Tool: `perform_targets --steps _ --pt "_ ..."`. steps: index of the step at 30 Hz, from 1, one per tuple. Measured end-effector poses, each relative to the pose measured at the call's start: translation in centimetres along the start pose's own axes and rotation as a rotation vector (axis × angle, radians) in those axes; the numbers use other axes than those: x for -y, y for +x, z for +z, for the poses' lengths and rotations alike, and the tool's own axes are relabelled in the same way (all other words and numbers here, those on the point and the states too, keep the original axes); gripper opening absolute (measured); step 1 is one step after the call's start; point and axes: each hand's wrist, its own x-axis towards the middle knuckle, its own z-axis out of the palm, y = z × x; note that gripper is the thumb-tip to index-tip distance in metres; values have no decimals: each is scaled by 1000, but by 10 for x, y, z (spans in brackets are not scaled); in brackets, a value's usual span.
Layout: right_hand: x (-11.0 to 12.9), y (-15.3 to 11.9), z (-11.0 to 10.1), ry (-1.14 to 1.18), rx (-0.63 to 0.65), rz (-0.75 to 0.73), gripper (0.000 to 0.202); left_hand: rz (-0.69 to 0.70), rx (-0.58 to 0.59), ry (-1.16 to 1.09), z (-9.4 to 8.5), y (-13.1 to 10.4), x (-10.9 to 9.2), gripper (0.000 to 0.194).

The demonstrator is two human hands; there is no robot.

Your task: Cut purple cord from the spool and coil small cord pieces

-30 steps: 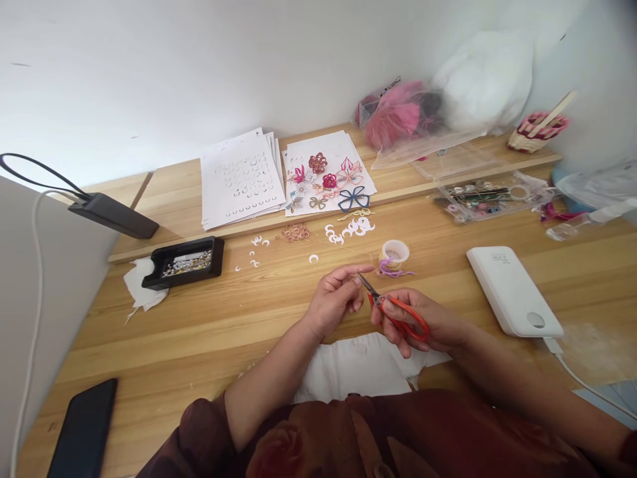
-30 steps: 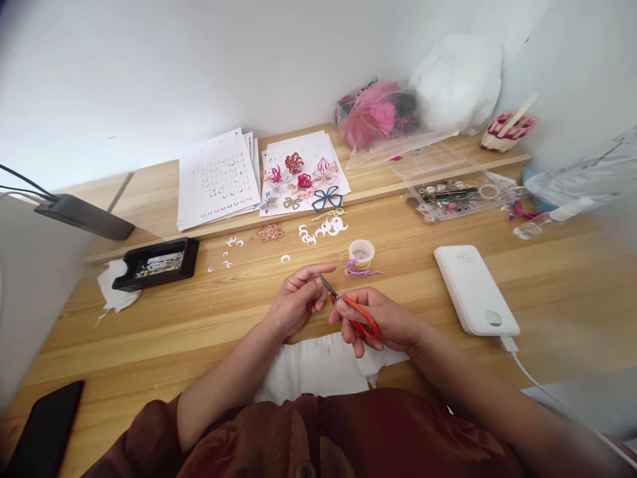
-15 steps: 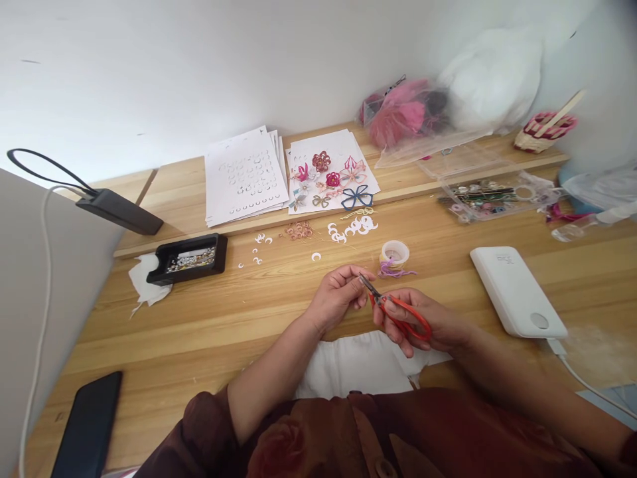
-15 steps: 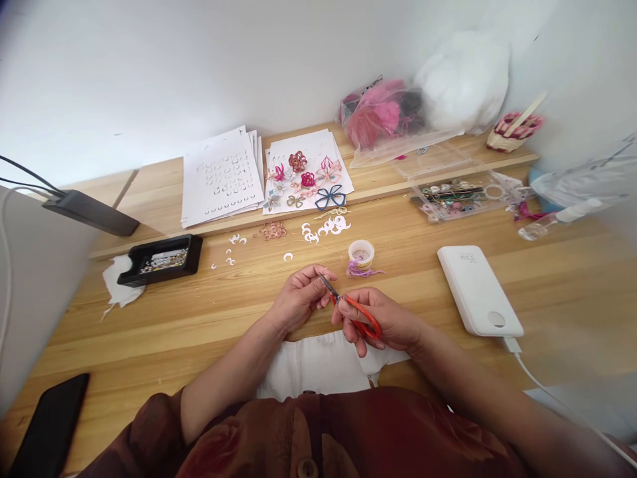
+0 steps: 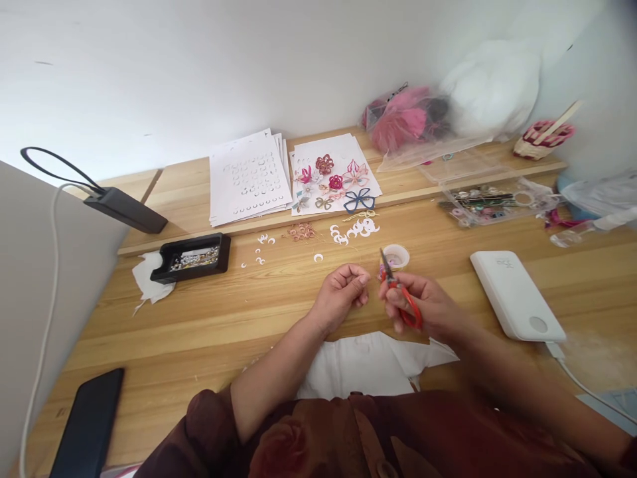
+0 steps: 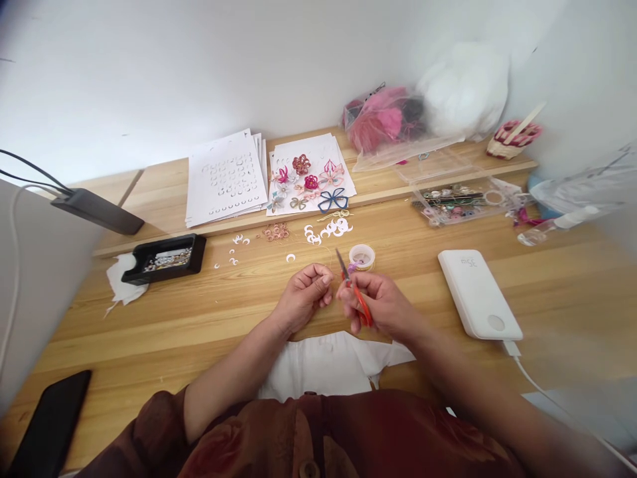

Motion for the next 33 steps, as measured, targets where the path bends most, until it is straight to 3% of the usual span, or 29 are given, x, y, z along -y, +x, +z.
perform_targets --steps 4,10,14,20,25,29,33 --pt "7 13 2 -306 -280 -234 29 -6 -7 -23 0 1 -2 44" --pt "-12 32 -1 -622 -336 -286 19 18 -35 -48 2 0 0 49" --pt "-16 36 -9 -586 -438 -284 26 5 -102 -165 2 0 -4 56" --pt "-11 40 -20 -381 -391 -190 41 9 -241 -284 0 0 -16 59" --pt "-8 39 -19 -290 -404 -163 48 -23 -333 -194 -3 -8 -21 55" --pt "-8 39 -16 -271 -434 -131 50 -22 -371 45 -24 -29 -38 48" --pt "-4 38 -12 -274 -417 -120 48 72 -545 242 -74 -65 -71 46"
